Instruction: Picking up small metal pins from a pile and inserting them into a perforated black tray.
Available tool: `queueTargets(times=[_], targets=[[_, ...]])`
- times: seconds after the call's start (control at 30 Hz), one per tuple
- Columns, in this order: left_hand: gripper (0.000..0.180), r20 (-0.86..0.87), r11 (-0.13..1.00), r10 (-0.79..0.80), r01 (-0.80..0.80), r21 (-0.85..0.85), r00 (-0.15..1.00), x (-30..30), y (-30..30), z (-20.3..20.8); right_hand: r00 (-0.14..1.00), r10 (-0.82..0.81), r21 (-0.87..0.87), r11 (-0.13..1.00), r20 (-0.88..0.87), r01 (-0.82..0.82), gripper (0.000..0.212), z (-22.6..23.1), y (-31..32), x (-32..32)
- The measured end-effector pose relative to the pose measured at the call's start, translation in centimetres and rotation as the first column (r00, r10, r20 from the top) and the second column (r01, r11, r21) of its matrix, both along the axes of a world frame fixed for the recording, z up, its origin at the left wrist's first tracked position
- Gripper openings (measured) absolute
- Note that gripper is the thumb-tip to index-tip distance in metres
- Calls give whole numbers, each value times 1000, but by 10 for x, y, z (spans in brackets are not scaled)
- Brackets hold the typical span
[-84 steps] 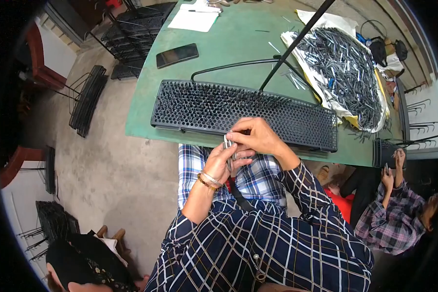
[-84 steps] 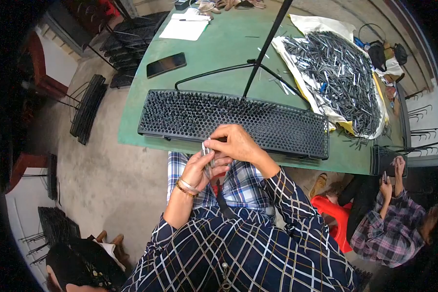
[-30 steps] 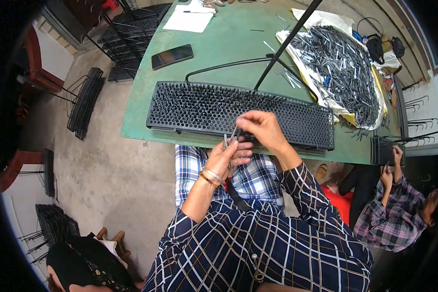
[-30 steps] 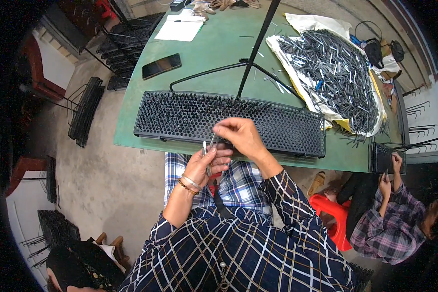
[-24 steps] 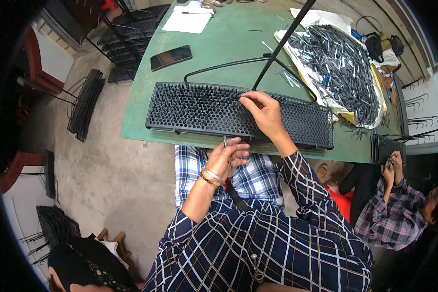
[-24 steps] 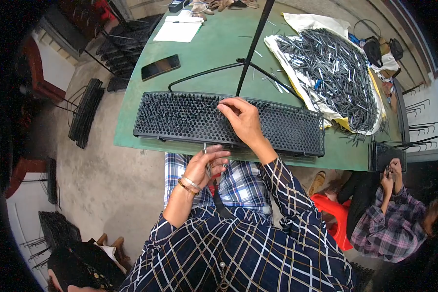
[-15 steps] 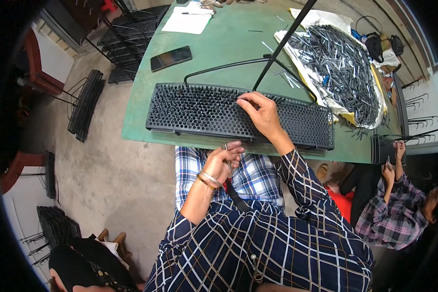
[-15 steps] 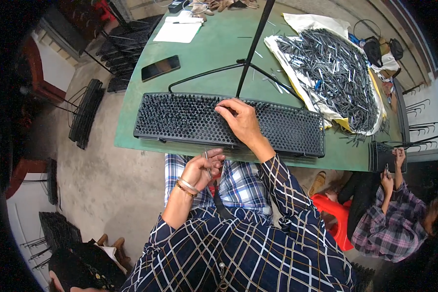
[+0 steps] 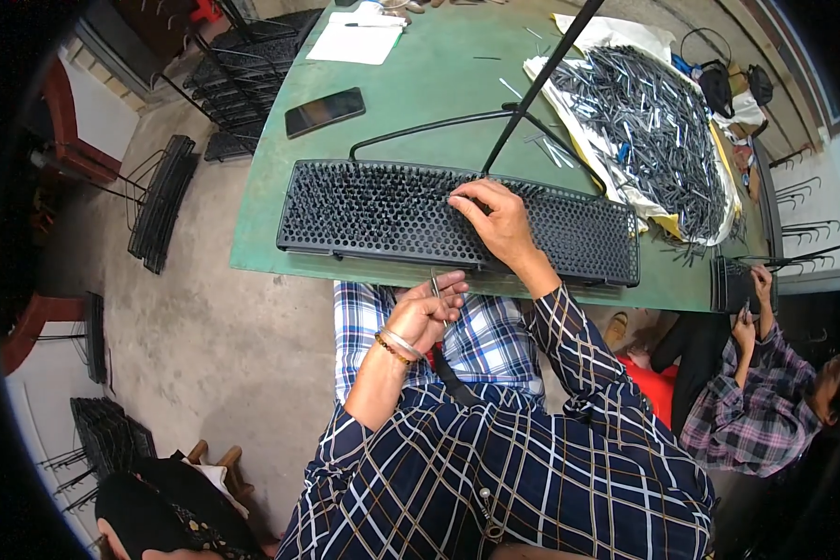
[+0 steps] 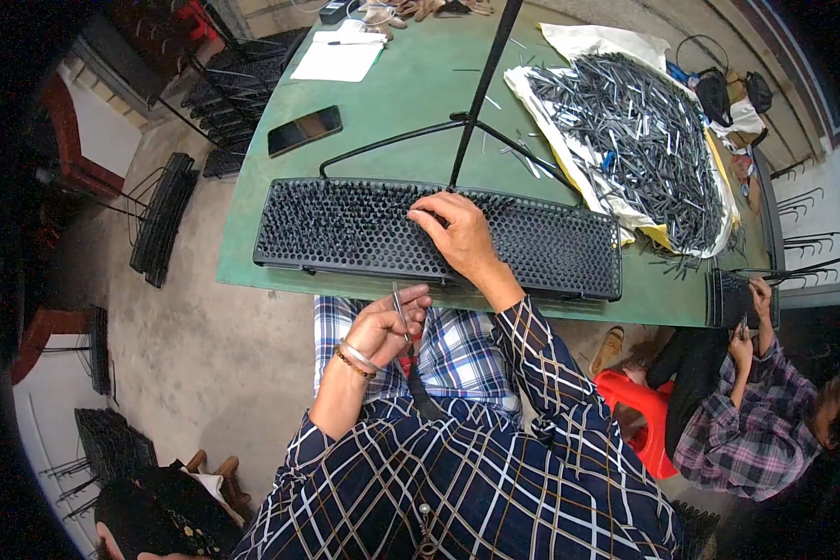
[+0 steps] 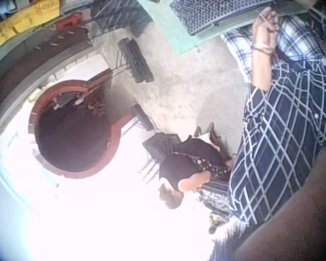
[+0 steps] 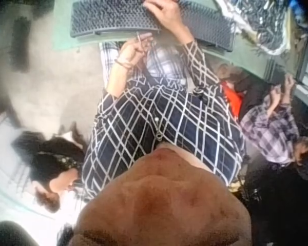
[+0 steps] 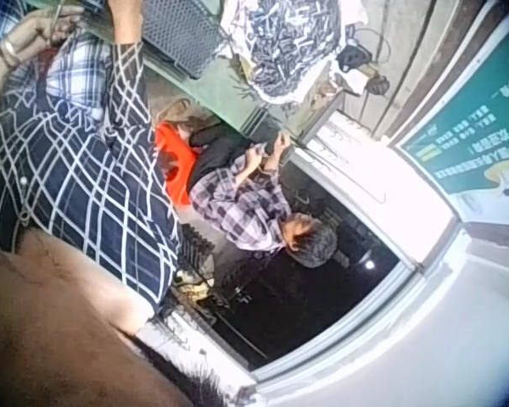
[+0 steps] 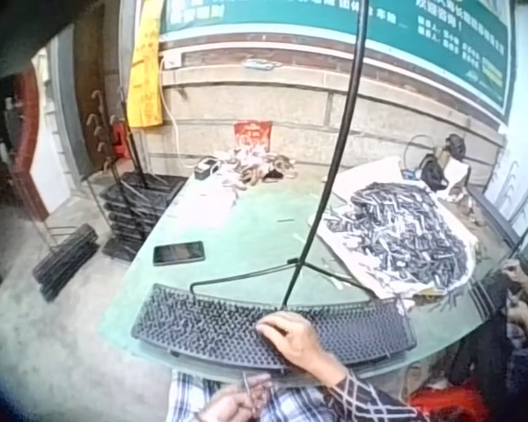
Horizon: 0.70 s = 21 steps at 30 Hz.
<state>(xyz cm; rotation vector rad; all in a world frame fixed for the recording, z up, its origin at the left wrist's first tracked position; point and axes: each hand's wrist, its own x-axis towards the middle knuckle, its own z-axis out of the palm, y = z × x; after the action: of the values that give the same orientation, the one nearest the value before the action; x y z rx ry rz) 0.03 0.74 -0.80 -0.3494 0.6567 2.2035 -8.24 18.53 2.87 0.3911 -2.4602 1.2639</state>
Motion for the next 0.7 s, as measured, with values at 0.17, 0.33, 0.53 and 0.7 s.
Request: queueTargets(times=[0.17, 0.33, 0.53, 0.7], targets=[[59, -41, 1000, 12, -11, 27, 999, 0, -1, -4, 989, -46, 78, 995, -143, 57, 13, -4, -5, 2], [56, -57, 999, 4, -1, 50, 998, 0, -2, -6, 986, -55, 113, 991, -156, 73, 14, -7, -9, 6], [59, -45, 1000, -10, 10, 18, 999, 0, -3, -1, 989, -32, 139, 989, -146, 53, 15, -5, -7, 5], [57, -58, 1000, -21, 23, 18, 998, 2, -3, 0, 982, -33, 160, 985, -184, 63, 15, -9, -4, 5]])
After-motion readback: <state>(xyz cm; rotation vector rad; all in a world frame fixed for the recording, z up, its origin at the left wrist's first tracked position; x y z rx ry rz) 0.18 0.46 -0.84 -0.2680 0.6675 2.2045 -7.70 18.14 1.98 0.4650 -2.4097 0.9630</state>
